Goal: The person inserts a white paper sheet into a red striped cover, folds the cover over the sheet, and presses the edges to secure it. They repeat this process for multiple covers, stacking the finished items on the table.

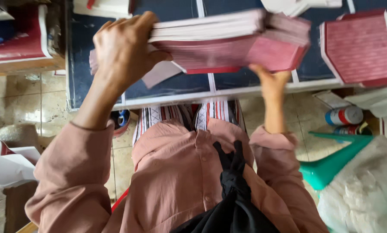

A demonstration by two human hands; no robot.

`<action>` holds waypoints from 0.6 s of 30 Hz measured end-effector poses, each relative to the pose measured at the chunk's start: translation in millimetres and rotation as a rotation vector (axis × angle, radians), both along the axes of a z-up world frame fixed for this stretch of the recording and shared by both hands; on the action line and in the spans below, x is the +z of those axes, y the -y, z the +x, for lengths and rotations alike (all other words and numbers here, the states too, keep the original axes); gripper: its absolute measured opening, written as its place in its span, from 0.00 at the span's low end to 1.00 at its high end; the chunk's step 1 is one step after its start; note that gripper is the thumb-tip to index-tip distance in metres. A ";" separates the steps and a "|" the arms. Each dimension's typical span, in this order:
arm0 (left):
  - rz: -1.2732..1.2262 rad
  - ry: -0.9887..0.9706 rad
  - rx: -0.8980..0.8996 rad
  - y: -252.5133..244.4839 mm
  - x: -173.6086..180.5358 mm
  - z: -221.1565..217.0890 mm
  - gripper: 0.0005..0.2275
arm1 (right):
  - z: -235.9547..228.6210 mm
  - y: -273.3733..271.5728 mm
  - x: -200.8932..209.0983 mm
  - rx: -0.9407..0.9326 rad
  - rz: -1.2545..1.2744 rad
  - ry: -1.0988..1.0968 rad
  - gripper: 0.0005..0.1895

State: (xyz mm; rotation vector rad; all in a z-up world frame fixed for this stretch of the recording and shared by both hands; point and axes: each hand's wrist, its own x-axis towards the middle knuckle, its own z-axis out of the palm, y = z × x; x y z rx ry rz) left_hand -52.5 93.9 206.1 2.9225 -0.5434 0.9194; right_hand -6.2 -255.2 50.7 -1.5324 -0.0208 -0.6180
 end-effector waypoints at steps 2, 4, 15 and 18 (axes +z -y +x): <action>-0.178 -0.069 -0.021 -7.6 2.8 -0.9 0.26 | 18.8 27.0 30.6 -0.017 -0.017 0.213 0.27; -0.613 -0.002 -0.189 -6.1 -4.0 -6.5 0.39 | 40.8 75.0 29.2 0.088 0.120 0.502 0.52; -1.604 -0.580 -0.615 41.1 -76.7 19.9 0.24 | -4.0 15.3 129.3 0.073 -0.224 0.471 0.16; -1.651 -0.459 -1.017 28.8 -82.1 37.0 0.30 | 1.6 17.6 145.5 0.210 -0.344 0.532 0.18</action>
